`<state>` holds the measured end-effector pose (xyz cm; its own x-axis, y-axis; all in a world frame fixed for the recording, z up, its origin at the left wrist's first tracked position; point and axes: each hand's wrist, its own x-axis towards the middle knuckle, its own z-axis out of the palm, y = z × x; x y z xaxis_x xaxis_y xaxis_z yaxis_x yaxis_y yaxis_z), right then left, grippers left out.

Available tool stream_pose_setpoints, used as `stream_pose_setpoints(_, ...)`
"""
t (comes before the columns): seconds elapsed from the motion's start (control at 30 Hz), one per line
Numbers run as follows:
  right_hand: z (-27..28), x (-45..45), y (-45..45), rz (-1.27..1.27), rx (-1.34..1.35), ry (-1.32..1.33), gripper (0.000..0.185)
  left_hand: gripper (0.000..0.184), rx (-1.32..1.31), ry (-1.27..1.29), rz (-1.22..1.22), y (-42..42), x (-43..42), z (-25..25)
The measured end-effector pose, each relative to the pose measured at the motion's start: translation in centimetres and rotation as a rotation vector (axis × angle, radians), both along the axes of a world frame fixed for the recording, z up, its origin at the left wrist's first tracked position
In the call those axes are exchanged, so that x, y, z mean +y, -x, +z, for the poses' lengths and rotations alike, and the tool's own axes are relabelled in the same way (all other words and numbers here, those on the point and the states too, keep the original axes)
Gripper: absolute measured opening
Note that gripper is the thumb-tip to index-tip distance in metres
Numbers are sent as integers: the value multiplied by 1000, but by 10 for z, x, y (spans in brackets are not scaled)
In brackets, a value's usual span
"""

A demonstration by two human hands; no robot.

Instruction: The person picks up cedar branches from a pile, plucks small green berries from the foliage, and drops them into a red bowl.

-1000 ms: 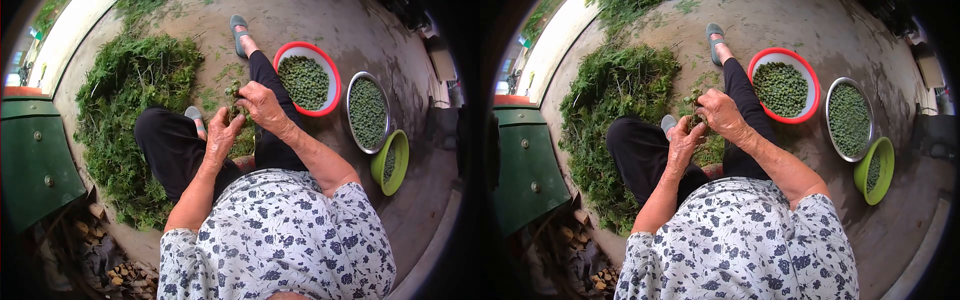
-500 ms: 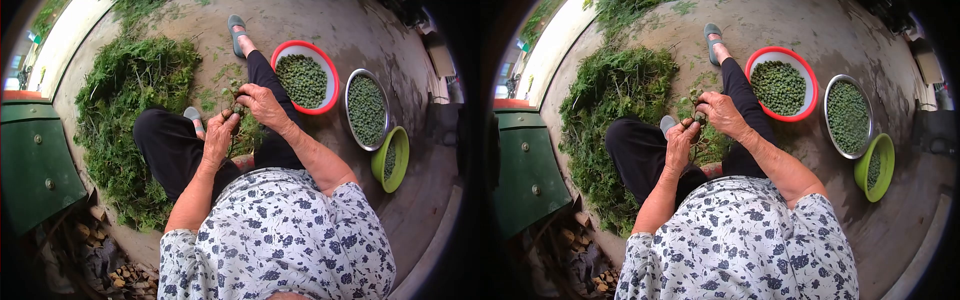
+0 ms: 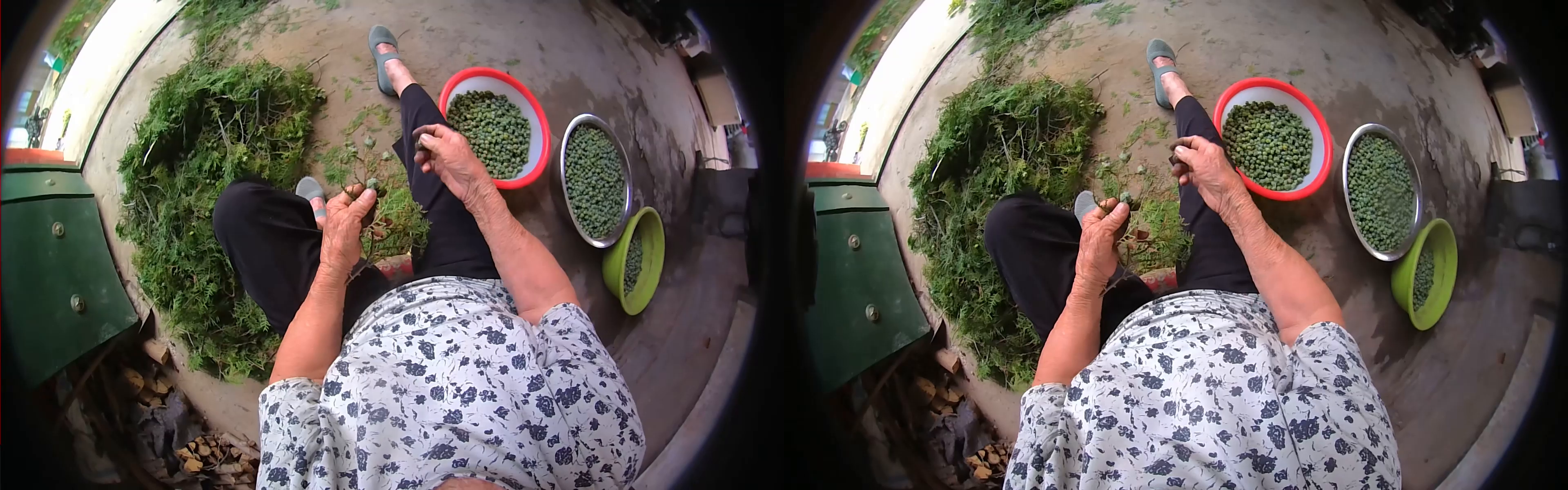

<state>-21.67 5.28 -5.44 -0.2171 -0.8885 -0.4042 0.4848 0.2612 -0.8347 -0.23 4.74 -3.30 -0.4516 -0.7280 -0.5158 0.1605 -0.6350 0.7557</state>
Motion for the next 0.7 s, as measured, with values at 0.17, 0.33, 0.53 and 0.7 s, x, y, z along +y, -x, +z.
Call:
stream_pose_setpoints(0.17,-1,10,-27,139,-236,-123,28,20,-76,119,-33,2,5,-8)
stream_pose_setpoints(0.33,-1,9,-33,220,-181,-175,27,19,-104,130,-32,6,6,5)
stream_pose_setpoints(0.53,4,6,-42,132,236,-83,17,18,-143,184,-174,5,7,2)
stream_pose_setpoints(0.7,-17,0,-34,-99,-128,-189,18,20,-188,135,-149,7,7,8)
